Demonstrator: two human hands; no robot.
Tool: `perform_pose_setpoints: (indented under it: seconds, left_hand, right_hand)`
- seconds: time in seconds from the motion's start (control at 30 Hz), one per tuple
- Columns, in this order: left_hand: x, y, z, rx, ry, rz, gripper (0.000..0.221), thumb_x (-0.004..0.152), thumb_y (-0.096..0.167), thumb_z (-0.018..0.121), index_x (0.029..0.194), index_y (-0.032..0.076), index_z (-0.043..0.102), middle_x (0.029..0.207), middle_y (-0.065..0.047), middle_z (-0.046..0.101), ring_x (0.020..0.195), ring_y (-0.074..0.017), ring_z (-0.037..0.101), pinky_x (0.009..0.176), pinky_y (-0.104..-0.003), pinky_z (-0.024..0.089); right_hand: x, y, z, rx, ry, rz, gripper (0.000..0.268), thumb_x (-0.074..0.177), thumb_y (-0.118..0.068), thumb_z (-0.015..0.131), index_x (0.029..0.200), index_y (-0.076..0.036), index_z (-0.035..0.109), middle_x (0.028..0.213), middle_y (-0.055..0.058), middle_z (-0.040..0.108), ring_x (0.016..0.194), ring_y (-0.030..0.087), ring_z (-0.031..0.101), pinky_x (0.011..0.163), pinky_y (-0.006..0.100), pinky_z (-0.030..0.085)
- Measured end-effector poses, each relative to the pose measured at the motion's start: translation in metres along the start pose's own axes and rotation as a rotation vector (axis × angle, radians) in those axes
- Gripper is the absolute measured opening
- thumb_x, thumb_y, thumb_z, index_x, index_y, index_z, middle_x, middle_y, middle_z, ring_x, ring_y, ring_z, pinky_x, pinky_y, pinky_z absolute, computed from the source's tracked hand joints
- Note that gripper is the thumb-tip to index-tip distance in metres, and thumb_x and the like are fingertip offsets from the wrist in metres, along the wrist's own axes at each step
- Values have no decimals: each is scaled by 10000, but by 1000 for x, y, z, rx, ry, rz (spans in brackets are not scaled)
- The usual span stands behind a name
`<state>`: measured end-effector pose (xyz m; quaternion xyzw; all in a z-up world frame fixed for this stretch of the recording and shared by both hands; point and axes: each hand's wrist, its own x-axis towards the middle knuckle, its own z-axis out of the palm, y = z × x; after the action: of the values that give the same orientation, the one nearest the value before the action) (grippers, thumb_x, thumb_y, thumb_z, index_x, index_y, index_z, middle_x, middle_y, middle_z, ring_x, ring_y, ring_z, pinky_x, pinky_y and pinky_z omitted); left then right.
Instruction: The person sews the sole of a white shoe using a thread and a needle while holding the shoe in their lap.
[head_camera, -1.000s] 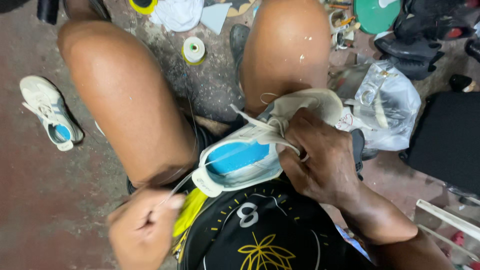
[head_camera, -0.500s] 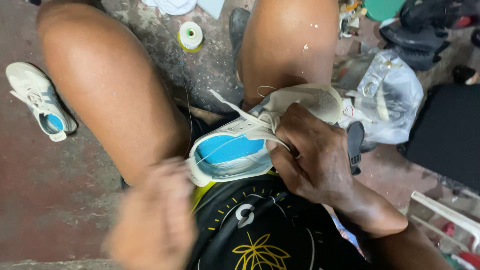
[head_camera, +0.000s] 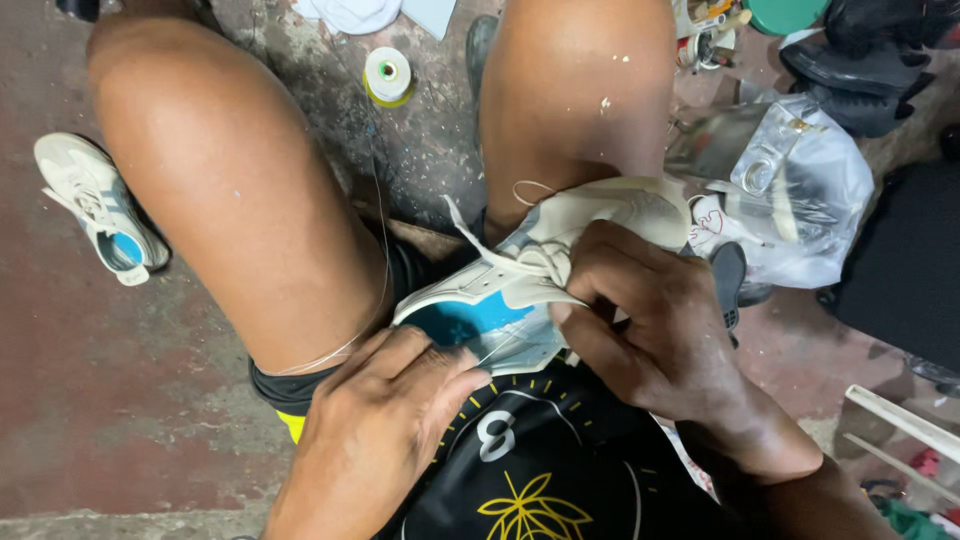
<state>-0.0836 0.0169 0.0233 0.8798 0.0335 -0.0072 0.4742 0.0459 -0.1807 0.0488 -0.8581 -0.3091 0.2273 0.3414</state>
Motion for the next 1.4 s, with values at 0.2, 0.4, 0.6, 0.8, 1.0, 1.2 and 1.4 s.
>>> perform_pose_setpoints:
  seconds: [0.2, 0.4, 0.6, 0.8, 1.0, 1.2, 1.4]
  left_hand:
    - [-8, 6, -7, -392, 51, 44, 129, 827, 98, 775, 917, 83, 685, 981, -99, 707, 772, -213, 708, 671, -313, 563]
    - [-5, -1, 15, -687, -113, -192, 47, 918, 74, 723, 959, 64, 704, 871, -69, 748, 751, -241, 738, 677, -337, 580]
    - [14, -15, 56, -147, -76, -206, 113, 888, 108, 687, 980, 44, 698, 867, -177, 720, 817, -409, 683, 717, -486, 519]
    - [6, -59, 72, -198, -159, -129, 229, 786, 96, 681, 1009, 45, 704, 923, -150, 732, 870, -383, 693, 759, -465, 542]
    - [14, -84, 78, -268, -213, 89, 290, 797, 215, 795, 1043, 81, 719, 1064, -106, 729, 985, -319, 689, 870, -432, 537]
    - [14, -90, 72, -151, -262, 180, 298, 785, 287, 812, 1012, 107, 742, 1045, -90, 733, 964, -316, 683, 842, -449, 524]
    - [20, -100, 89, -79, -495, 214, 278, 794, 259, 778, 1024, 107, 743, 994, -114, 740, 866, -294, 694, 746, -418, 534]
  right_hand:
    - [-4, -1, -7, 111, 14, -24, 124, 856, -39, 695, 867, -33, 572, 877, 93, 578, 796, 236, 627, 716, 335, 500]
    - [0, 4, 1, 39, -2, -61, 153, 837, -55, 723, 815, -40, 572, 845, 99, 608, 705, 219, 628, 620, 336, 490]
    - [5, 4, 12, -32, -21, -285, 126, 792, -99, 676, 849, -52, 573, 863, 108, 563, 728, 283, 594, 670, 424, 486]
    - [-7, 17, 2, 27, -199, -440, 152, 932, -171, 720, 949, -63, 615, 986, 90, 588, 908, 267, 637, 785, 388, 523]
    - [-20, 63, -35, 118, 235, -189, 249, 952, -253, 652, 1090, -45, 659, 1141, 127, 621, 1069, 276, 618, 845, 398, 543]
    - [-27, 127, -23, 610, -171, -136, 181, 1030, -130, 595, 1158, -32, 678, 1005, 93, 720, 882, 211, 730, 796, 345, 582]
    - [-59, 141, -13, 182, -46, -64, 241, 900, 6, 656, 1130, -57, 685, 936, 126, 731, 815, 248, 720, 695, 341, 561]
